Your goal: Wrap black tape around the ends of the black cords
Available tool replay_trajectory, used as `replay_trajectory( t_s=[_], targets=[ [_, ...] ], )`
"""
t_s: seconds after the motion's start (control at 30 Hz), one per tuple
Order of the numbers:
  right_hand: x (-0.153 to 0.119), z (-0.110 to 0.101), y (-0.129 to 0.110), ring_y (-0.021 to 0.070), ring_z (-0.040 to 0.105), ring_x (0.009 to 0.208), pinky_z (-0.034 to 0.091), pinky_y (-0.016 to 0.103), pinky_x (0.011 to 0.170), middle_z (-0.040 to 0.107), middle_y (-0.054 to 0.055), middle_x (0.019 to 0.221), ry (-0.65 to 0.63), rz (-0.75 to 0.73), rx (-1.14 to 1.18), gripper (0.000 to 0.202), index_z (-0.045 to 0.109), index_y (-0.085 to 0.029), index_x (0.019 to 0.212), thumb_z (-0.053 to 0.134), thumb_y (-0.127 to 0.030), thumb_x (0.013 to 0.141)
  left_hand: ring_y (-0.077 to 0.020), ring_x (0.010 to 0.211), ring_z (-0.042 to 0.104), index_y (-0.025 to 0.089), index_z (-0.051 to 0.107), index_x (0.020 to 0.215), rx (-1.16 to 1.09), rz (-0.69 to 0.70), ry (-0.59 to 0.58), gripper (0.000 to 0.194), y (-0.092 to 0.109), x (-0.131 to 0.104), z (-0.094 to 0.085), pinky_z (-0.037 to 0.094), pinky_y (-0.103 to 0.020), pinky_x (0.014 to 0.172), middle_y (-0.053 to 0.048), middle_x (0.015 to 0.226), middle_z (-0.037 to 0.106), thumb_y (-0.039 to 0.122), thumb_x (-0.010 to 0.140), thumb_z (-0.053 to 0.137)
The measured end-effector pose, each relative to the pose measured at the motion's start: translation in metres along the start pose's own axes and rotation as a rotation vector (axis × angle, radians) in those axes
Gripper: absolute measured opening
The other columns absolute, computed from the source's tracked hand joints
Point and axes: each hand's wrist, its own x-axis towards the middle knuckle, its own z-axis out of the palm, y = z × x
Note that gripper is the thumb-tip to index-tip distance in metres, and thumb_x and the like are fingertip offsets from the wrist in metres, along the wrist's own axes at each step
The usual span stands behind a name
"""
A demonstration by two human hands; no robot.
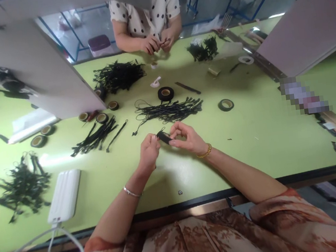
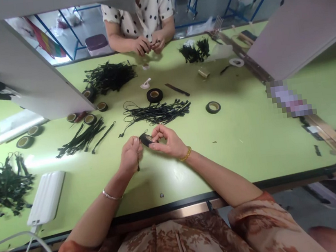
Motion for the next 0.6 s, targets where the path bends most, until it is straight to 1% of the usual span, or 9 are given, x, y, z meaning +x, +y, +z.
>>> replay_trajectory(
  t_s=[0.07,0.13,0.23,0.33,0.4,0.5,0.57,0.6],
  targets=[
    [0.002,0.0,0.005,0.014,0.06,0.071,0.048,0.029,0.068,0.063,0.001,0.08,-0.009,0.02,-0.003,0.039,0.054,-0.019,0.092,0.08,-0.041,0.072,-0.0054,0.042,0.018,0.022,0.043,0.082,-0.035,-0.029,-0.065,0.033,0.002,0.002,-0.002,0.013,-0.019,0.041,0.011,0.052,0.03,0.049,0.084,0.061],
    [0.004,-0.002,0.008,0.014,0.059,0.072,0.047,0.028,0.068,0.063,0.001,0.081,-0.016,0.035,0.008,0.039,0.055,-0.019,0.093,0.079,-0.041,0.072,-0.0054,0.042,0.018,0.022,0.044,0.083,-0.003,0.0,-0.112,0.035,0.001,0.003,-0.004,0.013,-0.019,0.042,0.012,0.051,0.029,0.05,0.082,0.064],
    [0.005,-0.004,0.012,0.014,0.059,0.073,0.047,0.029,0.069,0.064,0.002,0.081,-0.028,0.045,0.007,0.039,0.055,-0.018,0.094,0.079,-0.04,0.072,-0.0061,0.047,0.023,0.02,0.047,0.078,0.153,0.132,-0.106,0.033,-0.004,0.005,-0.008,0.019,-0.02,0.045,0.009,0.053,0.033,0.05,0.084,0.061],
    [0.005,-0.004,0.011,0.0141,0.06,0.071,0.046,0.029,0.071,0.065,0.001,0.076,-0.038,0.08,0.018,0.042,0.055,-0.018,0.096,0.077,-0.044,0.073,-0.0077,0.053,0.031,0.018,0.053,0.077,0.331,0.248,-0.078,0.03,-0.008,0.007,-0.009,0.026,-0.02,0.05,0.006,0.059,0.039,0.047,0.087,0.056],
    [0.005,-0.002,0.008,0.0141,0.059,0.069,0.046,0.03,0.07,0.065,0.0,0.073,-0.006,0.125,0.059,0.043,0.055,-0.018,0.101,0.072,-0.05,0.078,-0.0087,0.056,0.035,0.018,0.055,0.078,0.392,0.269,-0.06,0.029,-0.008,0.006,-0.009,0.03,-0.021,0.053,0.005,0.061,0.043,0.046,0.087,0.054],
    [0.006,0.001,0.004,0.0131,0.055,0.06,0.044,0.029,0.063,0.063,0.0,0.068,0.079,0.24,0.127,0.048,0.061,-0.017,0.107,0.059,-0.06,0.085,-0.0097,0.057,0.038,0.018,0.055,0.076,0.471,0.276,-0.048,0.03,-0.006,0.003,-0.008,0.033,-0.022,0.055,0.004,0.061,0.046,0.046,0.087,0.051],
    [0.007,0.003,0.002,0.0122,0.054,0.057,0.044,0.029,0.061,0.062,0.0,0.066,0.115,0.321,0.173,0.049,0.065,-0.016,0.104,0.057,-0.061,0.086,-0.0106,0.059,0.043,0.018,0.057,0.076,0.569,0.307,-0.092,0.029,-0.003,-0.001,-0.006,0.035,-0.022,0.058,0.003,0.063,0.051,0.043,0.087,0.049],
    [0.007,0.004,0.001,0.012,0.055,0.058,0.045,0.029,0.062,0.063,0.0,0.067,0.124,0.348,0.201,0.046,0.066,-0.016,0.102,0.062,-0.058,0.083,-0.0112,0.061,0.046,0.018,0.058,0.077,0.625,0.332,-0.134,0.028,-0.002,-0.003,-0.005,0.037,-0.023,0.061,0.002,0.066,0.055,0.041,0.088,0.047]
  ],
)
